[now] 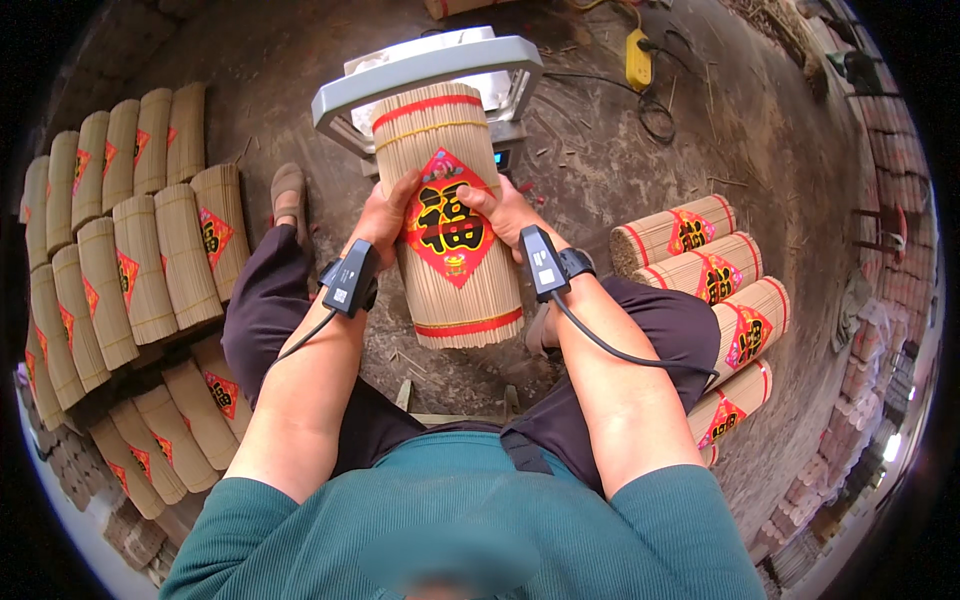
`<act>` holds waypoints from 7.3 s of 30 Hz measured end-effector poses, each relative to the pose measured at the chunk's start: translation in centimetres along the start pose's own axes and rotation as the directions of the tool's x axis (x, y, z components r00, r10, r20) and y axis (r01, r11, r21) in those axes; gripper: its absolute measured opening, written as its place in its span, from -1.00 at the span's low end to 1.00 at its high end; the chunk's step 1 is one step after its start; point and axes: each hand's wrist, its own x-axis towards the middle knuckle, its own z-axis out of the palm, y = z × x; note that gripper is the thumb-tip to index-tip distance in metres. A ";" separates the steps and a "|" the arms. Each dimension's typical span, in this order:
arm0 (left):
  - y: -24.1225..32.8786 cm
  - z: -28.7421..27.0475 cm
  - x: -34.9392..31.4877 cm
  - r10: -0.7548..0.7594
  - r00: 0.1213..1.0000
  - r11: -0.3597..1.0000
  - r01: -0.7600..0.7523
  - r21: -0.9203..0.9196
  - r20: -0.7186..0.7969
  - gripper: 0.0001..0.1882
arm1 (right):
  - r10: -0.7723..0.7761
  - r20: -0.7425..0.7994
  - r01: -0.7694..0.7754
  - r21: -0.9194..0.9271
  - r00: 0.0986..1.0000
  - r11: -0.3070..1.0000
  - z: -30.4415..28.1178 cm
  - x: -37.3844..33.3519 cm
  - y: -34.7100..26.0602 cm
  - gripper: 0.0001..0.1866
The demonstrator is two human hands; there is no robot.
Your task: Weighing and bundling incense sticks using an automated packaging scale.
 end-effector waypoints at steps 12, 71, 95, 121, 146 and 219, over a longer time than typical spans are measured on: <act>0.0 -0.2 0.1 -0.009 1.000 1.000 0.009 0.015 -0.016 -0.32 | -0.007 -0.047 0.007 -0.004 0.999 1.000 -0.3 0.1 0.6 0.07; -17.4 -8.4 -1.8 -0.301 0.953 0.204 0.085 0.975 -0.021 -0.78 | 0.370 0.081 0.049 -0.994 0.926 0.095 -8.7 4.5 14.1 -0.78; -17.8 -7.9 -0.4 -0.401 0.911 -0.006 -0.103 0.995 0.092 -0.78 | 0.432 0.129 0.172 -0.983 0.893 -0.062 -8.6 5.9 15.2 -0.78; -20.1 -8.9 -3.9 -0.387 0.917 0.125 0.161 0.979 -0.102 -0.76 | 0.485 0.060 0.050 -0.998 0.872 0.035 -11.8 4.0 17.4 -0.79; -2.8 -5.7 -2.1 -0.605 0.789 0.651 0.412 0.638 0.109 -0.79 | 0.645 -0.068 -0.508 -0.681 0.761 0.527 -4.9 -1.9 0.3 -0.75; -3.2 0.0 -14.7 -0.148 0.951 0.900 0.243 0.362 -0.270 -0.61 | -0.432 0.418 0.295 -0.899 0.799 -0.324 7.4 -14.1 4.2 0.00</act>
